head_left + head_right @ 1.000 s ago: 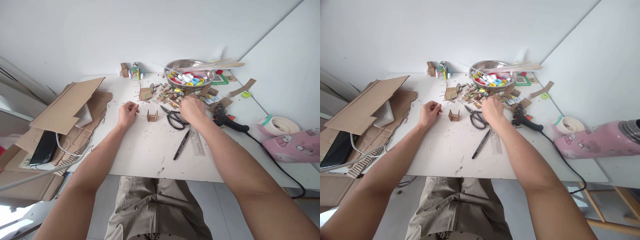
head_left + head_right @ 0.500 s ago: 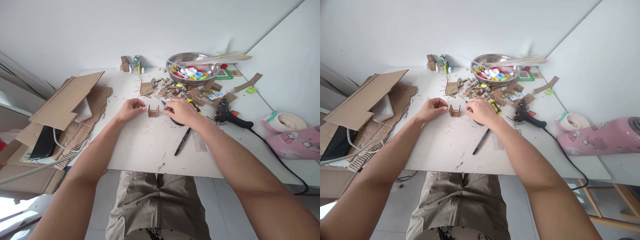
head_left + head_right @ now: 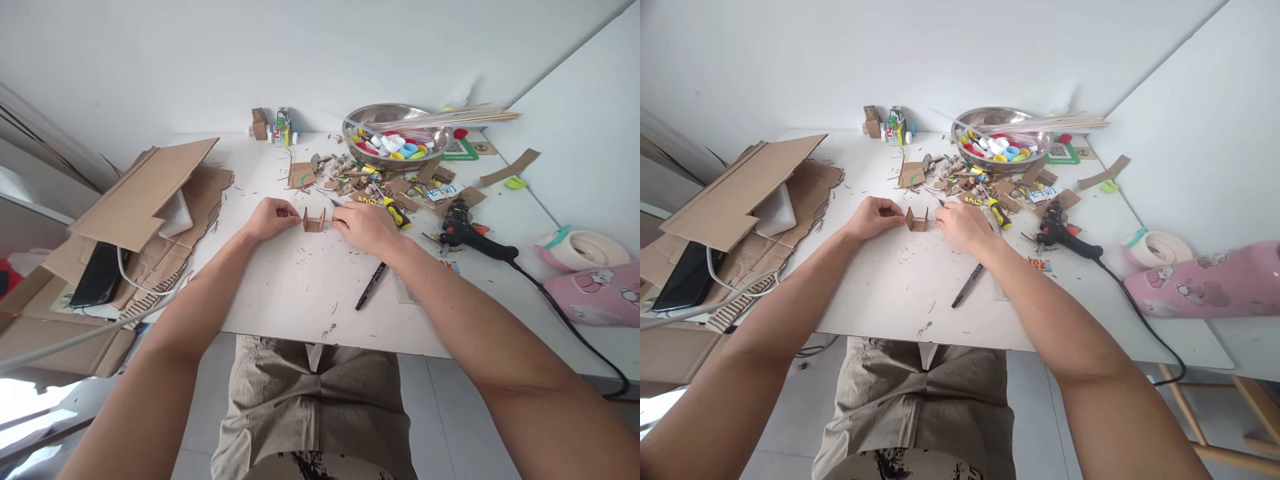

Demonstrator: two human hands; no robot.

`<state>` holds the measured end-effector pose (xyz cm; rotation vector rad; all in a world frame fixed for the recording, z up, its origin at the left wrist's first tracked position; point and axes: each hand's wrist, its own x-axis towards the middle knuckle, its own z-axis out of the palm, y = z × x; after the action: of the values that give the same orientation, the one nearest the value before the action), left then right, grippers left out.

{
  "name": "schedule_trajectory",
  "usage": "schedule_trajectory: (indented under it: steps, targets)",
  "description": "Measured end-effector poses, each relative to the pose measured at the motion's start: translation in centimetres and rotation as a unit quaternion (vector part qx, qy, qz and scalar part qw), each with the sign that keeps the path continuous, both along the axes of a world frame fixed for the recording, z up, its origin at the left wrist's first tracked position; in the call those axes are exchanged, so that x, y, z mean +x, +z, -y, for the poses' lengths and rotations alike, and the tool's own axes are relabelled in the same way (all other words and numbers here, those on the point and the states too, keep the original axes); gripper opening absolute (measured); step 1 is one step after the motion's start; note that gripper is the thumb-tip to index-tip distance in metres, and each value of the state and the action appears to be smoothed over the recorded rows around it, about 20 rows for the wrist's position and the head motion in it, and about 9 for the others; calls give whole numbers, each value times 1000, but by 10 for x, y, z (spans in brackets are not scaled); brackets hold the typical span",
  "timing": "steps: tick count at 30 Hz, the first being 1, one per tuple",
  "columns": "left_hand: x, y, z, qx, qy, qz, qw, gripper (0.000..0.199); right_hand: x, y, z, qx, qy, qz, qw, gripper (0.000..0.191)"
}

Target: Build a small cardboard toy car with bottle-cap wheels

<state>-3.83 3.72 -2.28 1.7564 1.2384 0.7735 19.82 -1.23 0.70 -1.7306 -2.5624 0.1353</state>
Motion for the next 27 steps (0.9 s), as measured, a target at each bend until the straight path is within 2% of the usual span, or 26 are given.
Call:
schedule_trajectory:
  steps: [5, 15, 18, 21, 23, 27]
  targets:
    - [0, -1, -1, -2, -4, 5, 1000, 26, 0, -1, 0, 13, 1, -11, 1000, 35]
    - [-3, -1, -1, -17, -7, 9, 1000, 17, -4, 1, 3, -19, -31, -34, 999, 29]
    - [-6, -3, -3, -35, -18, 42, 998, 38, -2, -1, 2, -23, -52, -48, 997, 27]
    - [-7, -4, -5, -35, -34, 45, 998, 63, 2, -3, 0, -21, -45, -78, 996, 33]
    - [-5, -6, -5, -20, -38, 28, 999, 66, 3, -4, -1, -33, -38, -105, 993, 41]
    - [1, -7, -2, 17, -40, -8, 999, 59, -1, -6, -1, -53, -43, -135, 988, 54]
